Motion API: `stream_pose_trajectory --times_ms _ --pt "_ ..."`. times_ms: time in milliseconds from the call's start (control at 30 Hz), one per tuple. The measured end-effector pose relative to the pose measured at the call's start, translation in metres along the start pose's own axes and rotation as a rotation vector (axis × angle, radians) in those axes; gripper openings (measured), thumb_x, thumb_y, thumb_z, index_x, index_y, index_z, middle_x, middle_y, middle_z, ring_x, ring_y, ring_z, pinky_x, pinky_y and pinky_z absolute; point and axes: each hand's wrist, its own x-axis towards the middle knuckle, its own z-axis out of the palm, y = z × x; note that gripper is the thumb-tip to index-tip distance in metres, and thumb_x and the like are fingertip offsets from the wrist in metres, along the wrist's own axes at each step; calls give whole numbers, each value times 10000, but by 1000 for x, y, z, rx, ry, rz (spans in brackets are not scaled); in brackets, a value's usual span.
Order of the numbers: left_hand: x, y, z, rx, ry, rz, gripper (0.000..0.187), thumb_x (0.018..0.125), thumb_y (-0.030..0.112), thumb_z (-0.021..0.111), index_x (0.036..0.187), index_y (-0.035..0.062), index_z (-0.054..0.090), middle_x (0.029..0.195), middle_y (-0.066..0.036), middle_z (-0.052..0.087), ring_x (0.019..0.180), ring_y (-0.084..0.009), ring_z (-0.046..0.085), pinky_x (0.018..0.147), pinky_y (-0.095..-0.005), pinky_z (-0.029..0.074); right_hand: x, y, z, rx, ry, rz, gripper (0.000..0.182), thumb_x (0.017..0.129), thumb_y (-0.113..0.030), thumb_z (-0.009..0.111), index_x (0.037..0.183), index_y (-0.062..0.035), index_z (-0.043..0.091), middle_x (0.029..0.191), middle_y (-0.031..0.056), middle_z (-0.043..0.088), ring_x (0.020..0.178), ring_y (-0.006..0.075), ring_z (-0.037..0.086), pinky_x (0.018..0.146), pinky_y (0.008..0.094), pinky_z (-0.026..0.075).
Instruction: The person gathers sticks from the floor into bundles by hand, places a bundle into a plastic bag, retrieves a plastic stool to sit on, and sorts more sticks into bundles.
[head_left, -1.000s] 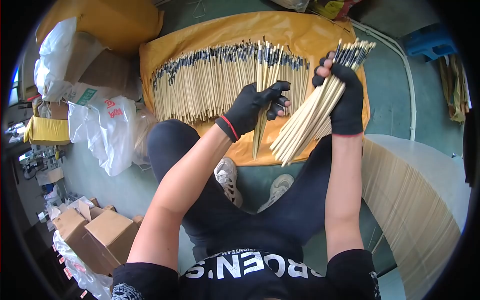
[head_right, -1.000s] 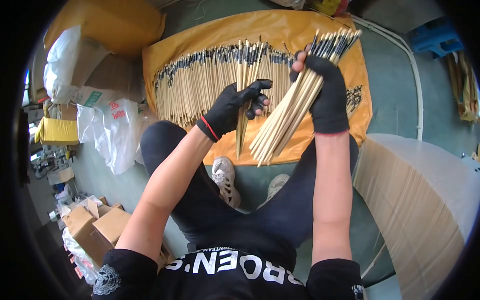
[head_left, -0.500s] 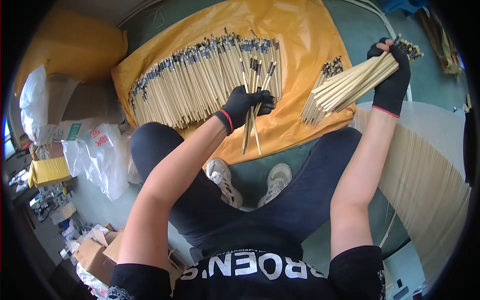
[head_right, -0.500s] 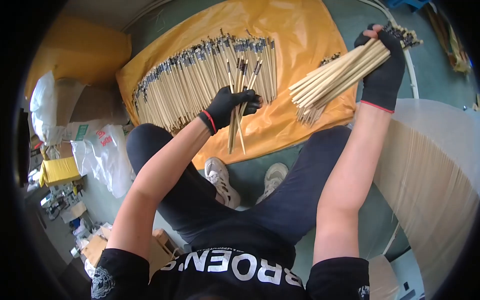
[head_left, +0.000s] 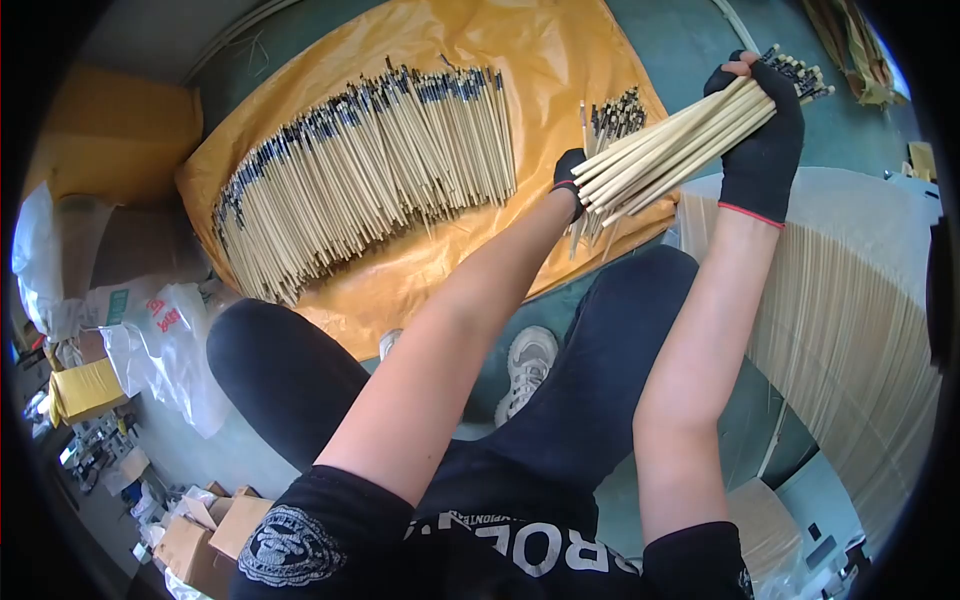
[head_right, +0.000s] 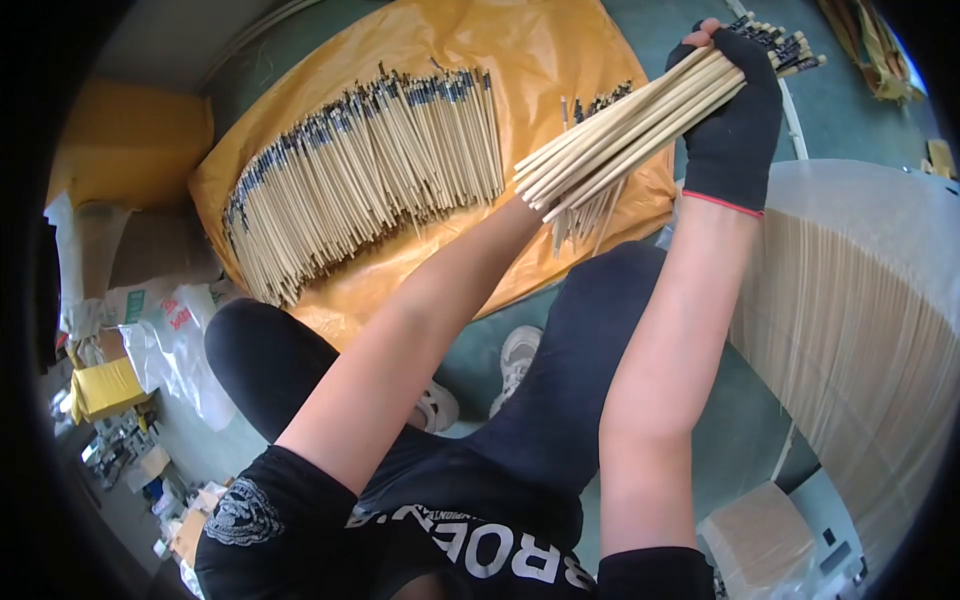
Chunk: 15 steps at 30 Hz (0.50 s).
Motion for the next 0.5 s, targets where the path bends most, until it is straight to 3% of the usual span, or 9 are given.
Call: stream_pose_trajectory --times_ms 67,100,133,167,200,233,300,367,500 --pt "88 -38 6 -747 -893 770 178 792 144 568 837 -21 622 712 -128 630 609 -227 611 551 -349 478 4 14 -2 -107 -6 42 166 761 -40 556 901 44 522 821 99 522 768 192 546 687 297 456" --pt "58 -43 -40 -523 -621 819 159 765 91 618 845 -44 589 718 -146 619 585 -220 608 526 -340 481 7 23 -2 -156 -38 91 154 770 -48 554 898 34 530 826 91 530 767 191 550 673 295 460" --pt "-22 -61 -110 -354 -518 903 149 772 46 609 850 -59 538 752 -177 613 597 -236 621 524 -339 512 14 34 -6 -97 -159 192 129 785 -59 549 894 11 541 829 76 541 767 187 557 663 288 470" --pt "-23 -63 -141 -509 -717 783 134 771 -2 601 832 -60 497 759 -192 603 618 -264 628 542 -357 545 13 45 2 -85 -154 264 136 784 -61 561 903 2 539 831 74 546 769 187 559 671 279 476" --pt "-13 -67 -167 -593 -829 818 156 788 -2 587 860 -78 472 761 -199 599 621 -288 630 558 -378 563 13 56 8 -99 -146 321 145 785 -68 570 909 1 537 836 75 549 771 183 561 671 278 479" --pt "-27 -75 -205 -547 -866 811 144 811 16 575 904 -85 529 842 -176 608 764 -282 636 683 -362 555 14 70 14 -114 -141 379 156 786 -74 578 916 0 536 841 76 553 773 180 562 671 276 481" --pt "-55 -90 -260 -664 -760 835 67 807 -19 562 838 -59 518 800 -169 596 681 -267 631 612 -357 559 7 105 29 -216 -103 424 188 784 -100 608 926 5 547 819 83 578 724 164 582 633 258 491" --pt "-82 -103 -298 -720 -660 848 53 807 -22 559 841 -52 533 801 -153 596 690 -255 630 623 -349 557 -5 138 47 -387 -81 548 168 767 -99 630 884 13 583 742 73 592 652 154 586 599 243 491" --pt "-78 -135 -310 -808 -554 883 69 800 15 589 853 -22 567 776 -90 601 669 -208 623 634 -322 541 -36 193 84 -518 -85 595 130 743 -93 665 825 -5 618 670 46 592 563 131 573 540 236 483"
